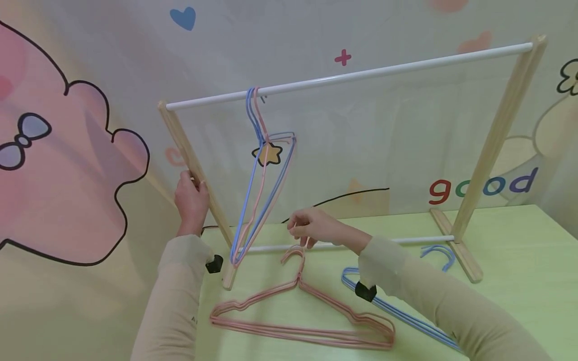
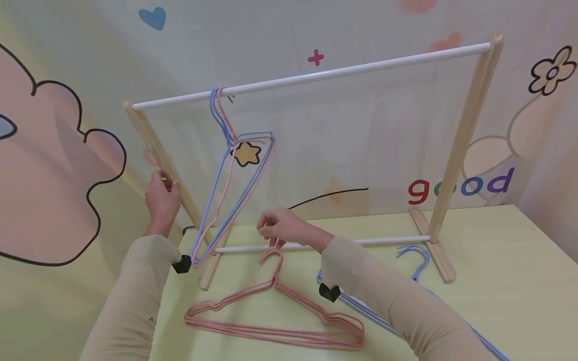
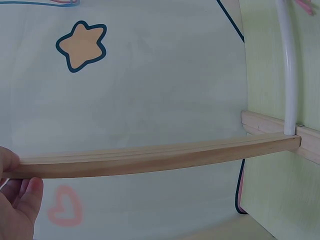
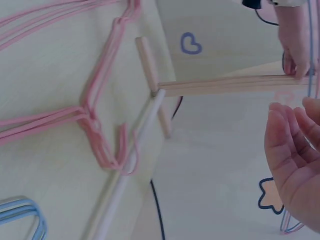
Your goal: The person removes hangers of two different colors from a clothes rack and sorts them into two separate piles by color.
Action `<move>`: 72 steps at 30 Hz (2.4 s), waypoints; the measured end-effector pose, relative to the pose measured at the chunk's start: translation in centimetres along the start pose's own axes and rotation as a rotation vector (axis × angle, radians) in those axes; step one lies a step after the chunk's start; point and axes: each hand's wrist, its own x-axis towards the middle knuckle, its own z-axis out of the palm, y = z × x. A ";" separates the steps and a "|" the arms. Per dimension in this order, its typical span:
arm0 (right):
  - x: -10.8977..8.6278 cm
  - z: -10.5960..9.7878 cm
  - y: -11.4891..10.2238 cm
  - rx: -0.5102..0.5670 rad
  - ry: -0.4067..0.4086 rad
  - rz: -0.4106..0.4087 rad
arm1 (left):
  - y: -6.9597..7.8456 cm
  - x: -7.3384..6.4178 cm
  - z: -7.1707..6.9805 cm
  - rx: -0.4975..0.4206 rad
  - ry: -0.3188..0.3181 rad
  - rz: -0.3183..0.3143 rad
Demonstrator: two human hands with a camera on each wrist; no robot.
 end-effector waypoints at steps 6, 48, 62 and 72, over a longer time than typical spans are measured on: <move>0.6 -0.4 -2.6 0.217 0.069 -0.025 | -0.2 -0.2 -0.1 0.005 0.001 -0.001; 0.3 -2.1 -11.8 0.506 0.258 -0.116 | 0.0 0.0 0.0 -0.011 -0.014 -0.023; -6.0 -5.8 -9.3 0.310 0.245 -0.080 | 0.1 0.0 0.0 -0.015 -0.008 -0.018; -10.0 -7.4 -5.9 0.179 0.219 -0.090 | 0.1 -0.2 0.1 -0.012 -0.004 -0.019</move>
